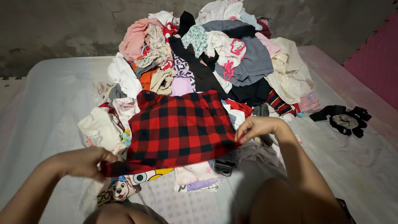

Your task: The person sits on a bed and folds various pieces of children's clothing, including shirts, pants, and a plaid garment. They pick up each item, unfold it, smooth it out, and fold it into a neat stack on the bed.

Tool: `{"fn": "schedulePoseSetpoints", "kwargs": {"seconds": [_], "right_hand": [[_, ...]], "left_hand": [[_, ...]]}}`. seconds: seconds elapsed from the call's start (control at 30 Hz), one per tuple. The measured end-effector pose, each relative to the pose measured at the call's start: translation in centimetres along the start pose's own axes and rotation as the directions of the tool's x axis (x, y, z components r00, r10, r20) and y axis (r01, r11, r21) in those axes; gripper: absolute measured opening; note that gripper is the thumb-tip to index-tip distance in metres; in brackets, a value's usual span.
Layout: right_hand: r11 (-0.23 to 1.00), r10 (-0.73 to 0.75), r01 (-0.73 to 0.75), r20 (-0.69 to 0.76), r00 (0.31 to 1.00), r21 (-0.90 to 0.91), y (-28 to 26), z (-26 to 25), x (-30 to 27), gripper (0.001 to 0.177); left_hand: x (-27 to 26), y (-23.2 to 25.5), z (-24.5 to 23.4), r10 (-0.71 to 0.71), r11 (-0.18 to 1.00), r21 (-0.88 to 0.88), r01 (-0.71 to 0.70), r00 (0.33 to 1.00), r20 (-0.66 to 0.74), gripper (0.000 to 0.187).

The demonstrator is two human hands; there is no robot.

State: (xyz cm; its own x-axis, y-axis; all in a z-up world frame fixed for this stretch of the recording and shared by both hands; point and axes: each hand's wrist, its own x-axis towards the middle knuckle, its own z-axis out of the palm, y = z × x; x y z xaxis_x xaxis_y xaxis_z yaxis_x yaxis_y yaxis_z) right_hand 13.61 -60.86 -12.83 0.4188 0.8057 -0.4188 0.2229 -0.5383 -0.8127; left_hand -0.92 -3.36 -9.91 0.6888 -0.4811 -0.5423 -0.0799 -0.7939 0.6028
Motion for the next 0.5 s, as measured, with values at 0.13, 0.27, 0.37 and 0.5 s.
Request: {"fn": "schedulePoseSetpoints", "kwargs": {"seconds": [0.13, 0.27, 0.37, 0.5], "right_hand": [[0.878, -0.192, 0.353, -0.439, 0.878, 0.323, 2.9, -1.2, 2.8, 0.017], [0.630, 0.195, 0.325, -0.548, 0.813, 0.706, 5.4, -0.1, 7.2, 0.034], [0.679, 0.404, 0.078, -0.461, 0.790, 0.730, 8.5, 2.1, 8.2, 0.040], [0.817, 0.292, -0.024, -0.379, 0.878, 0.576, 12.2, 3.2, 8.9, 0.041]], "left_hand": [[3.9, -5.0, -2.1, -0.158, 0.737, -0.660, -0.144, 0.913, -0.376, 0.028], [10.4, -8.8, -1.3, -0.261, 0.323, -0.817, -0.477, 0.785, -0.562, 0.026], [14.2, -10.0, 2.1, -0.335, 0.461, -0.871, -0.168, 0.876, -0.347, 0.050], [14.9, -9.9, 5.2, -0.472, 0.599, -0.800, -0.034, 0.792, -0.387, 0.051]]}}
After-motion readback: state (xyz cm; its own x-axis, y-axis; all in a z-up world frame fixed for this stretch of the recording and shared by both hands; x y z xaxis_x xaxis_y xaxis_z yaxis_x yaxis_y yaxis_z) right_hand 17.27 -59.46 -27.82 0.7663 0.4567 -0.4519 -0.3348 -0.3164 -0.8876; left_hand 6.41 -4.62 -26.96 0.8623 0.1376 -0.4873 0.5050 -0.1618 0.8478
